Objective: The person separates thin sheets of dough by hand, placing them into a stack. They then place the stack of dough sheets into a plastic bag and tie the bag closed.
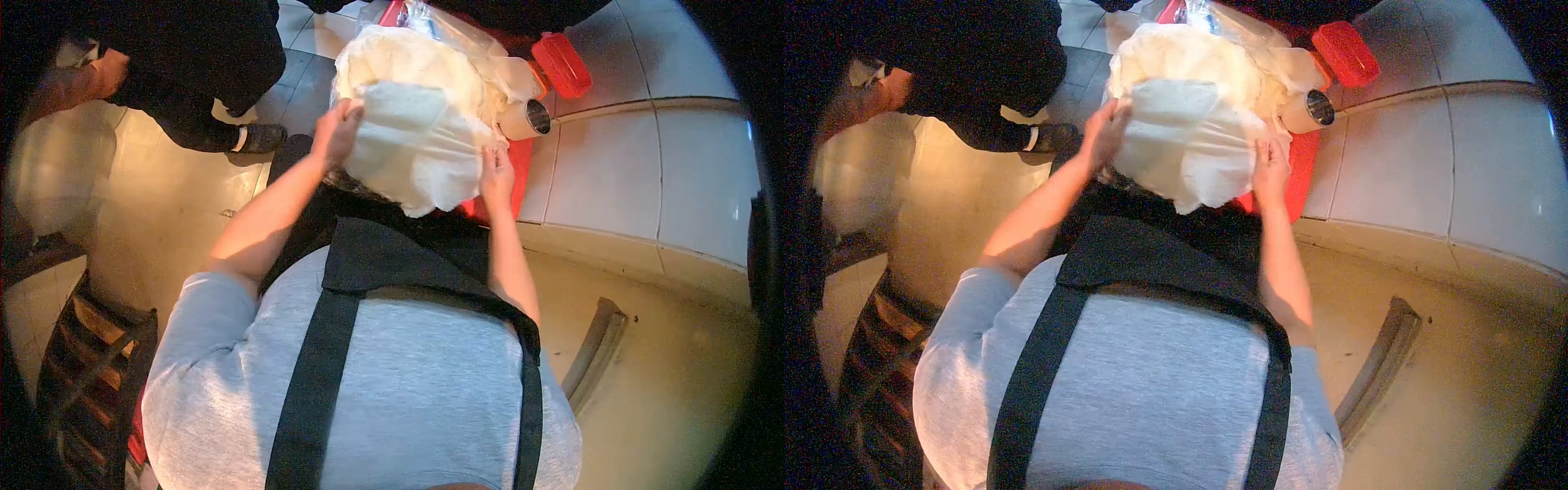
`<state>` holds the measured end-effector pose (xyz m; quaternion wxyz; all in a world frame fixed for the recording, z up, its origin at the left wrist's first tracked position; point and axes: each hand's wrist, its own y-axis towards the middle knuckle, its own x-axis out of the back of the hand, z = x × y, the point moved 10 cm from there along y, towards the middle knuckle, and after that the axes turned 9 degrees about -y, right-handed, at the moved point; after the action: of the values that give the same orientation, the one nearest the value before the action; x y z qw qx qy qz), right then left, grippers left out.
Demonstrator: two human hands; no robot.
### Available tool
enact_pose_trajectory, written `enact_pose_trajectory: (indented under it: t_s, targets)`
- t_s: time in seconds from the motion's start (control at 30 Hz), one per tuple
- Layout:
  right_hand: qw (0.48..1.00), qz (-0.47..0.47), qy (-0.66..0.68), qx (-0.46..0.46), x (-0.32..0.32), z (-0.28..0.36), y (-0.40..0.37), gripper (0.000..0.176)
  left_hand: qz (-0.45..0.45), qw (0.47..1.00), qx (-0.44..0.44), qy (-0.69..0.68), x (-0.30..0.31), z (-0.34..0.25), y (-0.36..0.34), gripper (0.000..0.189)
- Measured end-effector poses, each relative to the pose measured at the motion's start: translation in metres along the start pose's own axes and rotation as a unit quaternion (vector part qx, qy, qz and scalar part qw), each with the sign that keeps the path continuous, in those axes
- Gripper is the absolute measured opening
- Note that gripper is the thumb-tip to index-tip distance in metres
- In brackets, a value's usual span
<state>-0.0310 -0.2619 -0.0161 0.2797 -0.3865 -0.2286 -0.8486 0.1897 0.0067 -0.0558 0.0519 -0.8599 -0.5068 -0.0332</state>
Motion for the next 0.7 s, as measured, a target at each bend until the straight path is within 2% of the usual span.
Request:
enact_pose_trajectory:
  t_s: [0.03, 0.1, 0.2, 0.3, 0.37, 0.43, 0.47, 0.5, 0.57, 0.6, 0.7]
  targets:
    - [0.999, 0.035, -0.030, 0.005, 0.006, 0.002, 0.001, 0.025, -0.017, 0.999, -0.027, 0.026, 0.012, 0.008, 0.009, 0.029]
    - [0.998, 0.048, -0.013, 0.025, 0.017, -0.008, 0.006, 0.025, -0.048, 0.992, -0.082, 0.079, 0.036, 0.020, 0.025, 0.034]
    - [0.995, 0.078, 0.063, 0.000, 0.029, -0.043, 0.017, 0.024, -0.031, 0.988, -0.077, 0.132, 0.063, 0.030, 0.038, 0.037]
    - [0.984, 0.131, 0.097, -0.074, 0.014, -0.091, 0.014, 0.022, 0.058, 0.994, 0.070, -0.066, 0.055, 0.062, 0.039, 0.033]
    - [0.969, 0.183, 0.101, -0.130, -0.003, -0.107, 0.000, 0.021, 0.077, 0.984, 0.115, -0.110, 0.049, 0.070, 0.027, 0.030]
    - [0.956, 0.160, 0.137, -0.202, 0.001, -0.090, -0.022, 0.020, 0.096, 0.971, 0.158, -0.152, 0.042, 0.078, 0.014, 0.027]
    - [0.948, 0.148, 0.154, -0.237, 0.000, -0.084, -0.031, 0.020, 0.054, 0.983, 0.118, -0.129, 0.049, 0.074, 0.014, 0.023]
    - [0.951, 0.086, 0.197, -0.220, 0.003, -0.087, -0.029, 0.020, 0.006, 0.997, 0.064, -0.045, 0.060, 0.067, 0.015, 0.023]
    - [0.942, -0.038, 0.277, -0.184, 0.006, -0.094, -0.030, 0.020, -0.088, 0.987, -0.044, 0.124, 0.074, 0.041, 0.005, 0.022]
    - [0.968, -0.111, 0.191, -0.119, 0.020, -0.084, -0.027, 0.020, -0.119, 0.984, -0.055, 0.125, 0.078, 0.029, -0.002, 0.026]
    - [0.987, -0.145, 0.029, -0.061, 0.053, -0.093, -0.015, 0.022, -0.114, 0.983, -0.025, 0.138, 0.097, 0.033, 0.003, 0.024]
